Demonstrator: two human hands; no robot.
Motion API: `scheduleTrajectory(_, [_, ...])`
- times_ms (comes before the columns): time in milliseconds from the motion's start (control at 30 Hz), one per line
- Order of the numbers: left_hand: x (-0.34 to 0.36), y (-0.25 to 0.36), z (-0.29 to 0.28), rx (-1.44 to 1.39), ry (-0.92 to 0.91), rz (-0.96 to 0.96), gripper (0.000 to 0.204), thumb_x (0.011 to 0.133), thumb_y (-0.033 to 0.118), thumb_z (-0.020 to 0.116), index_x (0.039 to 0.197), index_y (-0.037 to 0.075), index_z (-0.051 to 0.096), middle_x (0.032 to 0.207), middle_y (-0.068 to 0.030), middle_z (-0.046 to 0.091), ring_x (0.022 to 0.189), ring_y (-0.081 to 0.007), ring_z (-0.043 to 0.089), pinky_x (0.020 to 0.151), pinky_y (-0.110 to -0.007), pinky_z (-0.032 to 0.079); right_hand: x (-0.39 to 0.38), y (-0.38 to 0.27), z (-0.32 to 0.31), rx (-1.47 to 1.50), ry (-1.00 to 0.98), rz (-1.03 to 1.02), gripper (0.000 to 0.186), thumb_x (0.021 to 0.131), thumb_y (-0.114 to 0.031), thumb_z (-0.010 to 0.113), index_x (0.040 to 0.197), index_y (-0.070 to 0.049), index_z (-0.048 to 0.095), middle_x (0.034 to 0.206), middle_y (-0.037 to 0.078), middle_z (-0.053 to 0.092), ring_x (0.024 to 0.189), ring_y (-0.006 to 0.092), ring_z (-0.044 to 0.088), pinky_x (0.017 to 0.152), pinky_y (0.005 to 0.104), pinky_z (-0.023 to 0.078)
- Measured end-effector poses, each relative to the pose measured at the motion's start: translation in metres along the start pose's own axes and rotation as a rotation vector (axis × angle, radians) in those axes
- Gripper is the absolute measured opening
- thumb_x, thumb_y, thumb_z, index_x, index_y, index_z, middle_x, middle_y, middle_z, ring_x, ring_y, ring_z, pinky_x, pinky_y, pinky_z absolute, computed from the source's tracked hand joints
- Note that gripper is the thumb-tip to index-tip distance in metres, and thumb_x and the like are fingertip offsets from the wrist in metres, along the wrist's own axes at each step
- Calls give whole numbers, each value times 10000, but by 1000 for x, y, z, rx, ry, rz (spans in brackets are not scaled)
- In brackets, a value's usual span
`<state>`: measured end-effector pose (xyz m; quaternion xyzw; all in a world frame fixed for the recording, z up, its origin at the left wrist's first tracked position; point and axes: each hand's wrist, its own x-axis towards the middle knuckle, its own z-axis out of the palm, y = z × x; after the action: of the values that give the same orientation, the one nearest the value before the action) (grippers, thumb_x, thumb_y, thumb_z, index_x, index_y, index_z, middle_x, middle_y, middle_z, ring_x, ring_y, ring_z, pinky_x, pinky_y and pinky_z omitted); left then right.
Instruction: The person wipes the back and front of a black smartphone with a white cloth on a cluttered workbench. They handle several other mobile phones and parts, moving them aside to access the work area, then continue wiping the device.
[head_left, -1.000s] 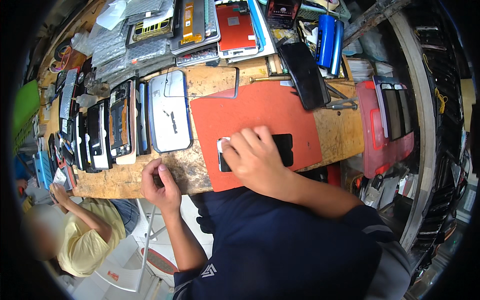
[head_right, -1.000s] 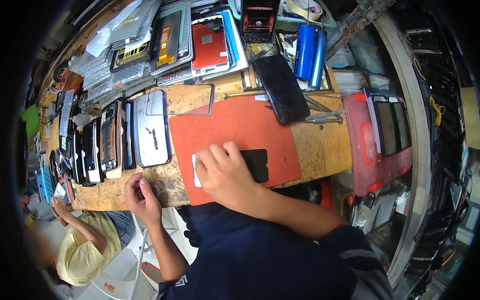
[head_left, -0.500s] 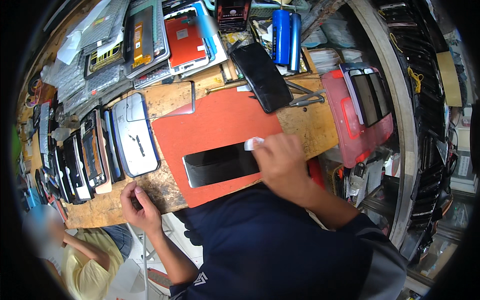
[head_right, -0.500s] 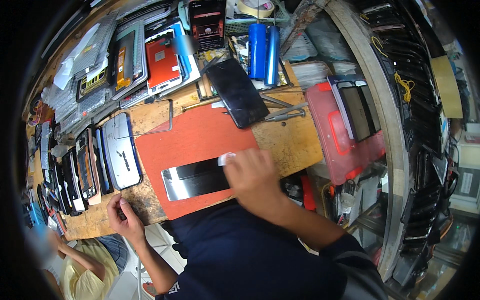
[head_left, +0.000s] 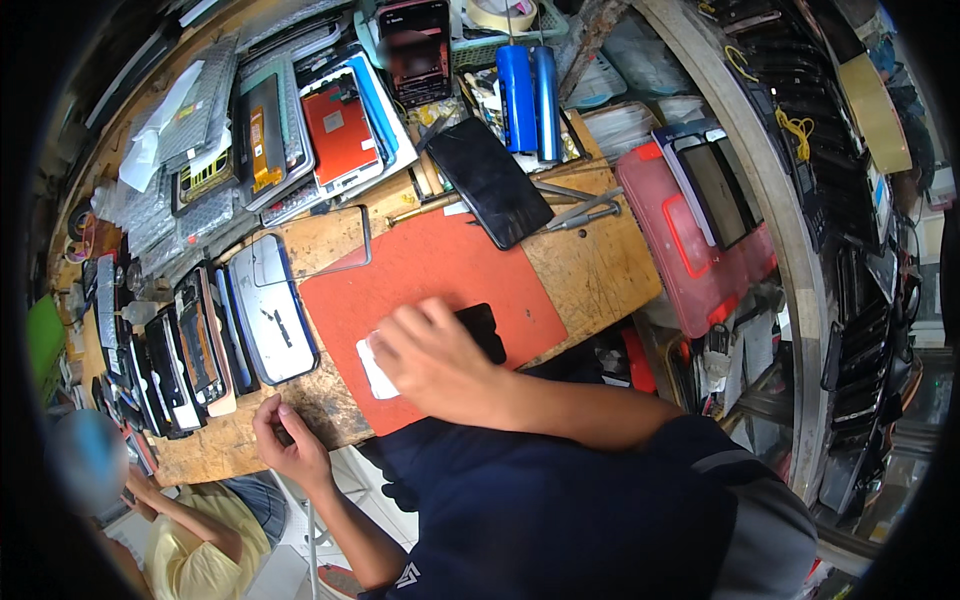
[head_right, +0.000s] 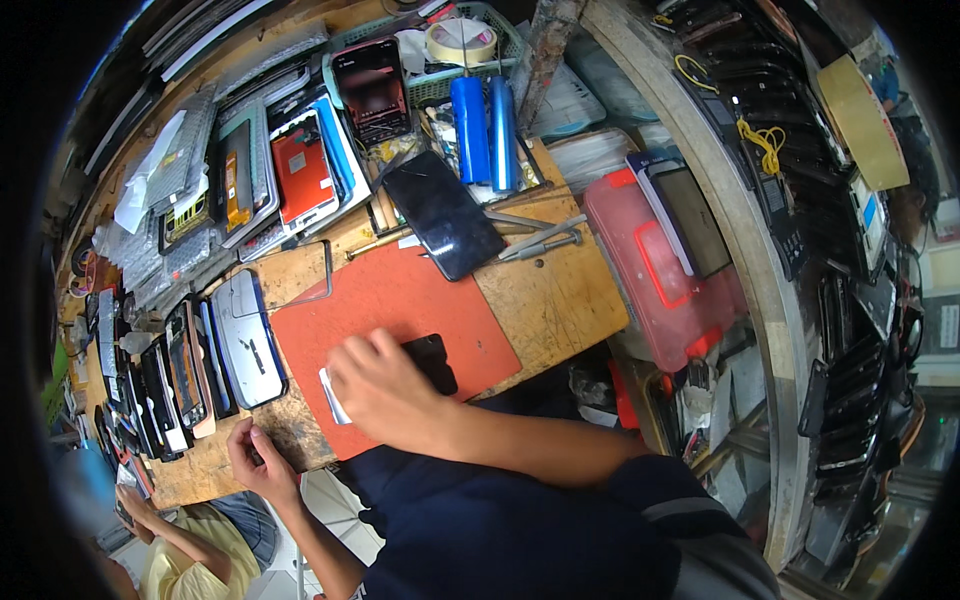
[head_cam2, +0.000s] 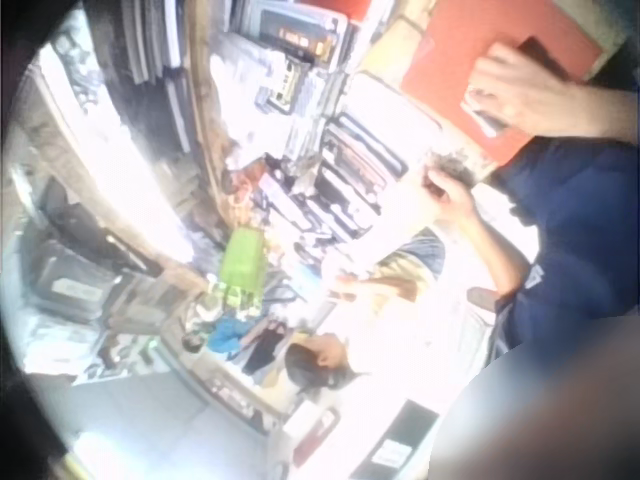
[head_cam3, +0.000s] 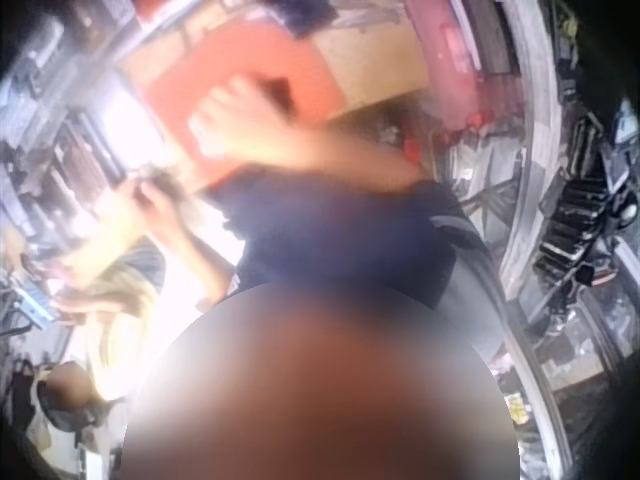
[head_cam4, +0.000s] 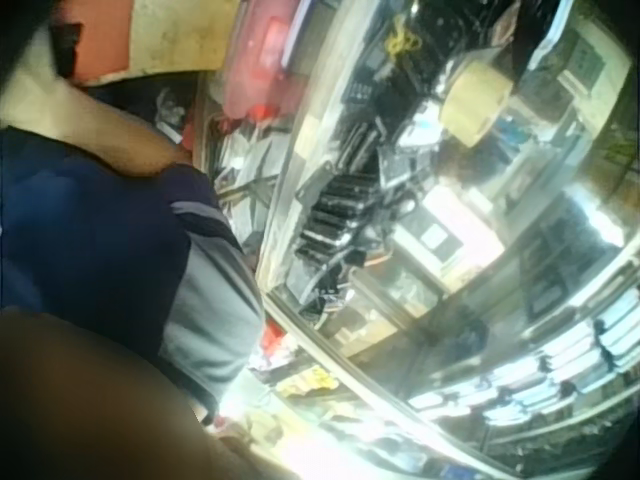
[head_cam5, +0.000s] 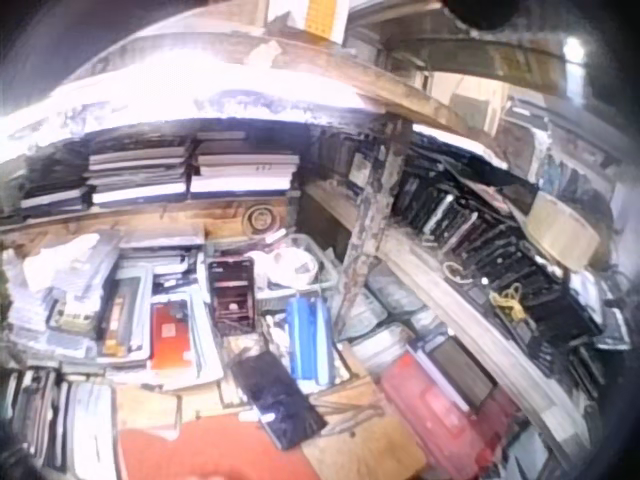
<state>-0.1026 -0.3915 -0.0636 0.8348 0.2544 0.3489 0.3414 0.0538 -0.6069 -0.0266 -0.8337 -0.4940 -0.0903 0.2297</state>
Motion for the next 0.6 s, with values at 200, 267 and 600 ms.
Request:
scheduleTrajectory(200, [0, 2, 2, 40, 29, 35, 136, 1041, 40, 623, 1115, -51, 691, 847, -52, 634, 733, -113, 529, 665, -269, 437, -61, 51, -44, -133, 50, 127, 257, 861, -154, 673, 1057, 1, 730, 976, 72, 614, 994, 250, 576, 837, 435, 422])
scheduleTrajectory(267, [1, 2, 2, 61, 13, 34, 134, 1040, 44, 627, 1114, -46, 693, 853, -52, 637, 735, -116, 529, 671, -271, 442, -53, 44, -37, -118, 78, 114, 243, 856, -149, 682, 1044, -3, 729, 978, 71, 616, 985, 251, 576, 832, 443, 420])
scheduleTrajectory(600, [-3, -2, 2, 4, 28, 34, 134, 1036, 36, 632, 1114, -51, 698, 874, -58, 650, 745, -125, 544, 677, -272, 455, -27, 34, -20, -37, 43, -57, 186, 875, -165, 684, 988, -25, 733, 971, 59, 622, 967, 224, 586, 803, 406, 415])
